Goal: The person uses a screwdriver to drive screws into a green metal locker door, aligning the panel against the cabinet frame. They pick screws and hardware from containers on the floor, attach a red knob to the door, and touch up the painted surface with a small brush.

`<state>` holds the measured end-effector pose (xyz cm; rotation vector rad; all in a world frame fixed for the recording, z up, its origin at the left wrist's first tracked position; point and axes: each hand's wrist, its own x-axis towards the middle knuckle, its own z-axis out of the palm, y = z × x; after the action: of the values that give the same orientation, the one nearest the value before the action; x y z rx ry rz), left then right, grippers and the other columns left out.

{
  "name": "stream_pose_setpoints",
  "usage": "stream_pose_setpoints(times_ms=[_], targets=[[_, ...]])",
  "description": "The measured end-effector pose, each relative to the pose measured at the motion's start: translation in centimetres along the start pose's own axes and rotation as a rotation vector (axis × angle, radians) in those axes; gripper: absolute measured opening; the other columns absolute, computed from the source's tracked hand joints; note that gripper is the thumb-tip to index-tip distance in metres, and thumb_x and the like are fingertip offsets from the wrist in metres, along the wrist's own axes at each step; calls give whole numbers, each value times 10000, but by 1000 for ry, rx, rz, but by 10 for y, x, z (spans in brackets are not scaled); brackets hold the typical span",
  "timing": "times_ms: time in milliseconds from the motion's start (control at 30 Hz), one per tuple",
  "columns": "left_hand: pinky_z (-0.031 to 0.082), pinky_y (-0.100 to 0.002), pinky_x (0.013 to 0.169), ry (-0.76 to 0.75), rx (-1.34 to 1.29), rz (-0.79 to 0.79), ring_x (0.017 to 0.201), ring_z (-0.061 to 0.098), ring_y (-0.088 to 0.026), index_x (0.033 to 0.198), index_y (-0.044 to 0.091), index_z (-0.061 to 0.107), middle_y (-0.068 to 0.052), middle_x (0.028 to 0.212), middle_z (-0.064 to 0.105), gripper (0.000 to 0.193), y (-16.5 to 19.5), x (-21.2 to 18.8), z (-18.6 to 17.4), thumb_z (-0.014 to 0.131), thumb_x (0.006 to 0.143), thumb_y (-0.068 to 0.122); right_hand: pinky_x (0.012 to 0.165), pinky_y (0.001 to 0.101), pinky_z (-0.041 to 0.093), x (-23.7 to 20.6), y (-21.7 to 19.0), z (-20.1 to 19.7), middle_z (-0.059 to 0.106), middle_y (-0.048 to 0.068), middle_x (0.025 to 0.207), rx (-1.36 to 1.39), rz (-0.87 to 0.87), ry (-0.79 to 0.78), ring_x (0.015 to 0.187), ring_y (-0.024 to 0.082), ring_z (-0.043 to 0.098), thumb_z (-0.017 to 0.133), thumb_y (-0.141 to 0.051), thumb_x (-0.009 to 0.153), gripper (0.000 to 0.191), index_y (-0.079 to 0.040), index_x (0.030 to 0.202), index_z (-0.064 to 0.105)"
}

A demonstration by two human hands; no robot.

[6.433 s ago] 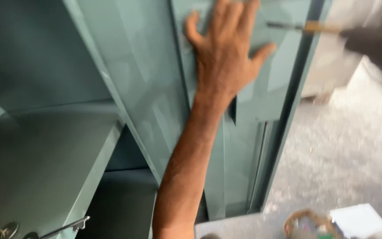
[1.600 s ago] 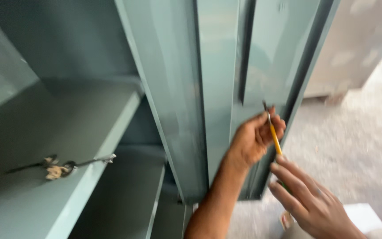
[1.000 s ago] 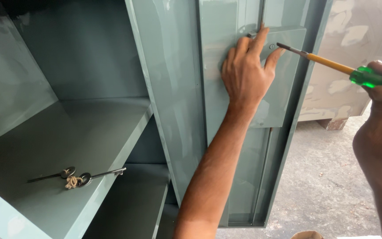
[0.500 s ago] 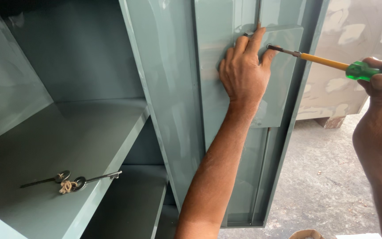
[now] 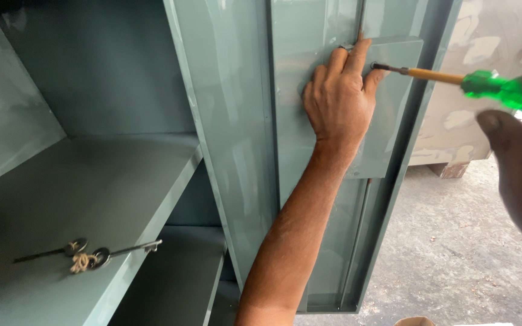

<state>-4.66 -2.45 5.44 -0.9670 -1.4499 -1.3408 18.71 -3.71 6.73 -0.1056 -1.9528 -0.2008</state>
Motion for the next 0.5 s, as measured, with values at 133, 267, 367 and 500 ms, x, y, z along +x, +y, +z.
stream_pose_setpoints(times_ms=[133, 267, 367, 500], targets=[[578, -310, 679, 23, -13, 86, 892, 653, -171, 1357, 140, 653, -28, 1125, 592, 675, -1, 3, -4, 882, 776, 396, 1040, 422, 571, -4, 8, 2, 630, 201, 1348, -5, 17, -30, 1244, 323, 673, 476, -11, 1162, 43, 4, 1185, 509], [587, -295, 655, -27, 21, 139, 888, 651, -186, 1362, 84, 622, -89, 1311, 548, 790, -11, 5, -4, 896, 703, 424, 1118, 380, 560, -12, 18, 14, 639, 151, 1350, -14, 4, -49, 1321, 283, 681, 485, -20, 1249, 108, -40, 1144, 502], [574, -291, 612, -74, 42, 152, 869, 643, -184, 1362, 68, 626, -53, 1322, 566, 787, -17, 4, 2, 906, 728, 440, 1041, 406, 569, -15, 22, 24, 641, 191, 1337, -29, 103, -30, 1229, 317, 670, 448, 33, 1179, 105, -7, 1248, 515], [565, -285, 606, -50, 28, 158, 852, 626, -175, 1365, 71, 622, -36, 1340, 564, 775, -17, 3, 5, 904, 754, 453, 1054, 430, 557, -14, 8, 28, 642, 210, 1306, -9, 188, 42, 1221, 336, 662, 465, 21, 1154, 191, 11, 1335, 524]])
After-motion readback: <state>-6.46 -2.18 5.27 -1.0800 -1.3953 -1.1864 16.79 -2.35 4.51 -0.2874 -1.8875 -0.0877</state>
